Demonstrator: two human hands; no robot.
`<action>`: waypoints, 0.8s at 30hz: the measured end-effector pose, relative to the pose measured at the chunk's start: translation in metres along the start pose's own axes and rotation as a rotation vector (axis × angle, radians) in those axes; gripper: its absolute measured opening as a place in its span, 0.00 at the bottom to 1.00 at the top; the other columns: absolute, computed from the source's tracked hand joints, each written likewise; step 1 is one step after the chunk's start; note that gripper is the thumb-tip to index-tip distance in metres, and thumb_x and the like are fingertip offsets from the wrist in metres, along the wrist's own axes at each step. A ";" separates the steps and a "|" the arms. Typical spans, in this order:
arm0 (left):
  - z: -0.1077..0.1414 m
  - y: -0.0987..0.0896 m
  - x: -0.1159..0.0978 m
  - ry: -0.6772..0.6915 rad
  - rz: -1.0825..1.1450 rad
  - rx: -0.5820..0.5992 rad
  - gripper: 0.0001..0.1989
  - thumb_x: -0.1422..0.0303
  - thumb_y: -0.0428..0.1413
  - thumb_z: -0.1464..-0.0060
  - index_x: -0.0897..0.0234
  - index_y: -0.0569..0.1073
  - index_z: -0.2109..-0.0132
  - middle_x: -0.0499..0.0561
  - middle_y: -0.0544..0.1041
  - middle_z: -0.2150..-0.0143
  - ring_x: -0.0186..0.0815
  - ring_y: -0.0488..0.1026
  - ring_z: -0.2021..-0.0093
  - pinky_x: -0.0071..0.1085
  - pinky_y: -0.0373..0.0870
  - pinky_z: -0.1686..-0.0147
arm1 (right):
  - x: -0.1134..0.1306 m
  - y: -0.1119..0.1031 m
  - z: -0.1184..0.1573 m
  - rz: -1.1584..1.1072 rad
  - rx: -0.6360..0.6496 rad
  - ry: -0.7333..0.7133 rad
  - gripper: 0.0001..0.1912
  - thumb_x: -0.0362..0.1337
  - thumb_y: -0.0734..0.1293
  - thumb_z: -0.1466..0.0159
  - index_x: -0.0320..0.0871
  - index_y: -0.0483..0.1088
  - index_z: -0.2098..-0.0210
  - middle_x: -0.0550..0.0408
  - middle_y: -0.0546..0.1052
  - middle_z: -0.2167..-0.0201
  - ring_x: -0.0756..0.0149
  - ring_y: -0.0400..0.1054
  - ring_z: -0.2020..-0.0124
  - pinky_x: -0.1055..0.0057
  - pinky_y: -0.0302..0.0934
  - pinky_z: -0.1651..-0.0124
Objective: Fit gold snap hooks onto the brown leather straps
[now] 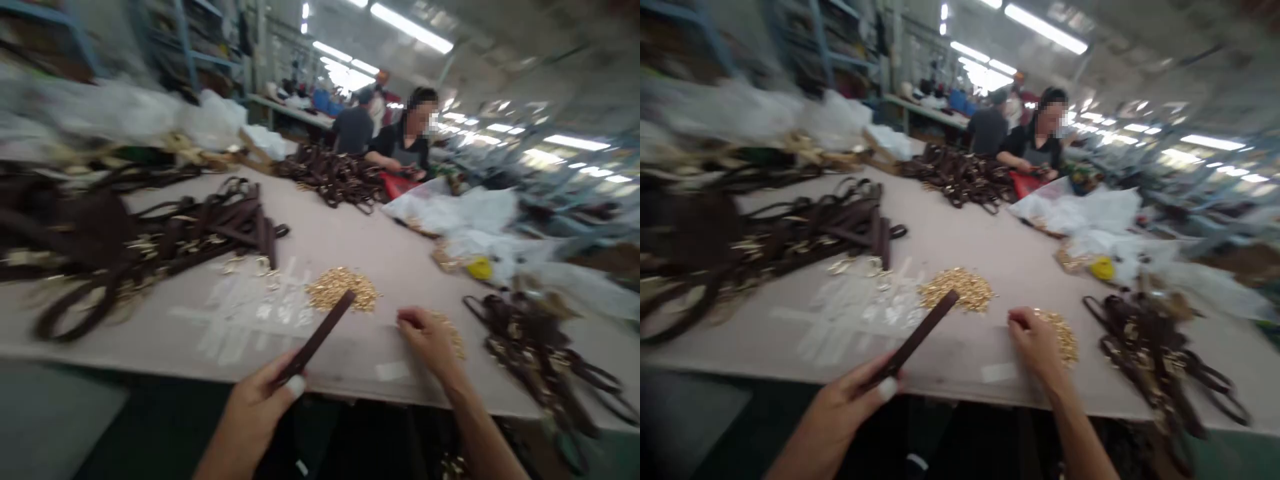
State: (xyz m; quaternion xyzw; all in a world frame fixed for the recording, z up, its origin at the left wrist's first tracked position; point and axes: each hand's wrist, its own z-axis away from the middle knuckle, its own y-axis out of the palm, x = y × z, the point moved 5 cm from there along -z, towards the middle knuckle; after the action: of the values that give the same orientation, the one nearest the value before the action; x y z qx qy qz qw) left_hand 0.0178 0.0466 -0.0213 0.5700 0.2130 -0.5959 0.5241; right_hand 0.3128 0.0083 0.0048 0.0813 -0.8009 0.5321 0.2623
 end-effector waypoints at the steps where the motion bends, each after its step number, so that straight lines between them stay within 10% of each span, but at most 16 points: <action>1: 0.003 -0.003 0.003 -0.036 0.013 -0.008 0.14 0.68 0.65 0.50 0.63 0.80 0.55 0.49 0.82 0.60 0.41 0.77 0.56 0.35 0.73 0.53 | 0.006 0.007 0.006 -0.092 0.022 0.005 0.10 0.40 0.64 0.36 0.42 0.73 0.60 0.49 0.81 0.65 0.59 0.76 0.64 0.61 0.70 0.59; 10: 0.005 -0.001 0.009 -0.027 0.002 -0.030 0.08 0.71 0.62 0.50 0.67 0.74 0.60 0.47 0.79 0.71 0.30 0.74 0.70 0.25 0.68 0.68 | 0.123 0.067 0.068 -0.628 0.118 -0.034 0.03 0.37 0.69 0.36 0.46 0.74 0.61 0.55 0.81 0.65 0.66 0.76 0.65 0.72 0.72 0.64; 24: 0.008 -0.008 0.018 -0.044 -0.125 -0.004 0.05 0.68 0.58 0.42 0.64 0.73 0.59 0.45 0.77 0.73 0.31 0.74 0.70 0.23 0.68 0.71 | 0.139 0.071 0.067 -0.623 0.086 -0.230 0.09 0.26 0.67 0.35 0.48 0.72 0.61 0.59 0.78 0.64 0.72 0.75 0.63 0.76 0.69 0.59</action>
State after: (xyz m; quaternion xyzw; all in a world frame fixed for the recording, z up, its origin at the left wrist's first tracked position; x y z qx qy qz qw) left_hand 0.0109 0.0353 -0.0380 0.5413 0.2381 -0.6394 0.4914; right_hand 0.1434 -0.0015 -0.0022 0.3928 -0.7386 0.4471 0.3167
